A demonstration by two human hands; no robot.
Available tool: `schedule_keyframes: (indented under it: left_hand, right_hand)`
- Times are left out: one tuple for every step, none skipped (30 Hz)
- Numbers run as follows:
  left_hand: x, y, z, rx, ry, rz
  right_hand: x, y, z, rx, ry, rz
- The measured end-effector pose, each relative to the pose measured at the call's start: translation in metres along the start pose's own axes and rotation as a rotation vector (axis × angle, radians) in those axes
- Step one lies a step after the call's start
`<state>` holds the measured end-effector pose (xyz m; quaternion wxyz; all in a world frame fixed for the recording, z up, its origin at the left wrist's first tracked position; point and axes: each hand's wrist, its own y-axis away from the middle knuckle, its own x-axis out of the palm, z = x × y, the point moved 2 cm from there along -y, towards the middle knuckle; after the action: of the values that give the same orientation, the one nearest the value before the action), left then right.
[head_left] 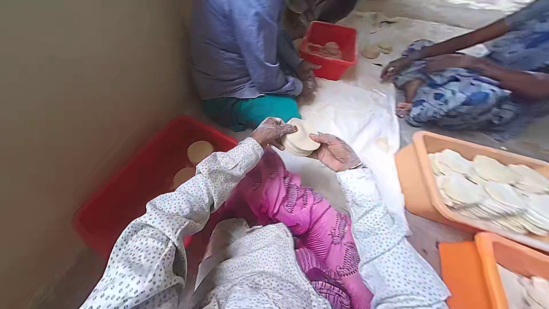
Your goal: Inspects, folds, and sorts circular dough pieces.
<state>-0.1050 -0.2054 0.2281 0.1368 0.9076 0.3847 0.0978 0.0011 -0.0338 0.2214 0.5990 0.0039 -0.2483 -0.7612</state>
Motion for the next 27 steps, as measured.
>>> schedule_keyframes:
  left_hand:
    - [-0.026,0.013,0.000,0.019,0.001,-0.056]
    - [-0.052,0.030,0.001,0.030,-0.007,-0.112]
    - [-0.078,0.049,0.004,0.036,-0.015,-0.168]
    - [-0.104,0.067,0.010,0.040,-0.028,-0.230]
    - [-0.129,0.085,0.016,0.038,-0.044,-0.285]
    - [-0.152,0.103,0.023,0.025,-0.068,-0.336]
    - [-0.174,0.121,0.033,0.002,-0.089,-0.390]
    - [-0.193,0.138,0.046,-0.031,-0.095,-0.446]
    - [-0.211,0.154,0.061,-0.075,-0.098,-0.494]
    - [-0.225,0.168,0.077,-0.125,-0.101,-0.531]
    - [-0.237,0.180,0.095,-0.177,-0.100,-0.552]
    - [-0.246,0.190,0.113,-0.222,-0.099,-0.576]
    - [-0.254,0.196,0.131,-0.264,-0.086,-0.593]
    - [-0.260,0.201,0.149,-0.297,-0.056,-0.601]
    - [-0.265,0.203,0.166,-0.324,-0.019,-0.614]
    - [-0.268,0.203,0.181,-0.351,0.006,-0.632]
    - [-0.270,0.200,0.193,-0.379,0.022,-0.654]
    - [-0.271,0.198,0.203,-0.396,0.027,-0.670]
    - [-0.270,0.195,0.211,-0.406,0.042,-0.681]
    - [-0.270,0.192,0.218,-0.413,0.058,-0.688]
    - [-0.270,0.189,0.222,-0.415,0.070,-0.692]
    - [-0.269,0.186,0.228,-0.414,0.081,-0.695]
    - [-0.269,0.183,0.234,-0.407,0.073,-0.691]
    - [-0.270,0.180,0.240,-0.396,0.074,-0.694]
    - [-0.269,0.179,0.246,-0.391,0.078,-0.705]
    - [-0.268,0.178,0.252,-0.392,0.085,-0.722]
    - [-0.268,0.177,0.256,-0.391,0.097,-0.741]
  right_hand:
    - [0.025,-0.010,0.002,0.005,0.047,0.059]
    - [0.052,-0.021,0.000,0.019,0.088,0.114]
    - [0.079,-0.030,-0.006,0.042,0.113,0.160]
    - [0.108,-0.037,-0.013,0.067,0.133,0.193]
    - [0.137,-0.042,-0.022,0.092,0.149,0.221]
    - [0.163,-0.048,-0.033,0.120,0.164,0.262]
    - [0.187,-0.054,-0.047,0.147,0.184,0.306]
    - [0.208,-0.059,-0.063,0.177,0.210,0.347]
    - [0.229,-0.064,-0.080,0.207,0.236,0.378]
    - [0.246,-0.068,-0.098,0.239,0.264,0.407]
    - [0.261,-0.070,-0.116,0.274,0.288,0.426]
    - [0.273,-0.074,-0.133,0.306,0.315,0.438]
    - [0.282,-0.078,-0.150,0.339,0.339,0.447]
    - [0.289,-0.082,-0.168,0.368,0.360,0.449]
    - [0.293,-0.086,-0.185,0.392,0.380,0.447]
    - [0.297,-0.089,-0.199,0.406,0.400,0.440]
    - [0.300,-0.091,-0.210,0.424,0.414,0.433]
    - [0.301,-0.094,-0.220,0.434,0.426,0.427]
    - [0.301,-0.097,-0.230,0.438,0.442,0.420]
    - [0.299,-0.101,-0.238,0.432,0.470,0.411]
    - [0.297,-0.107,-0.246,0.416,0.514,0.402]
    - [0.295,-0.112,-0.253,0.395,0.584,0.394]
    - [0.292,-0.117,-0.258,0.369,0.667,0.386]
    - [0.292,-0.120,-0.261,0.341,0.746,0.384]
    - [0.292,-0.123,-0.262,0.325,0.816,0.386]
    - [0.292,-0.124,-0.261,0.320,0.878,0.394]
    - [0.293,-0.124,-0.258,0.322,0.935,0.406]
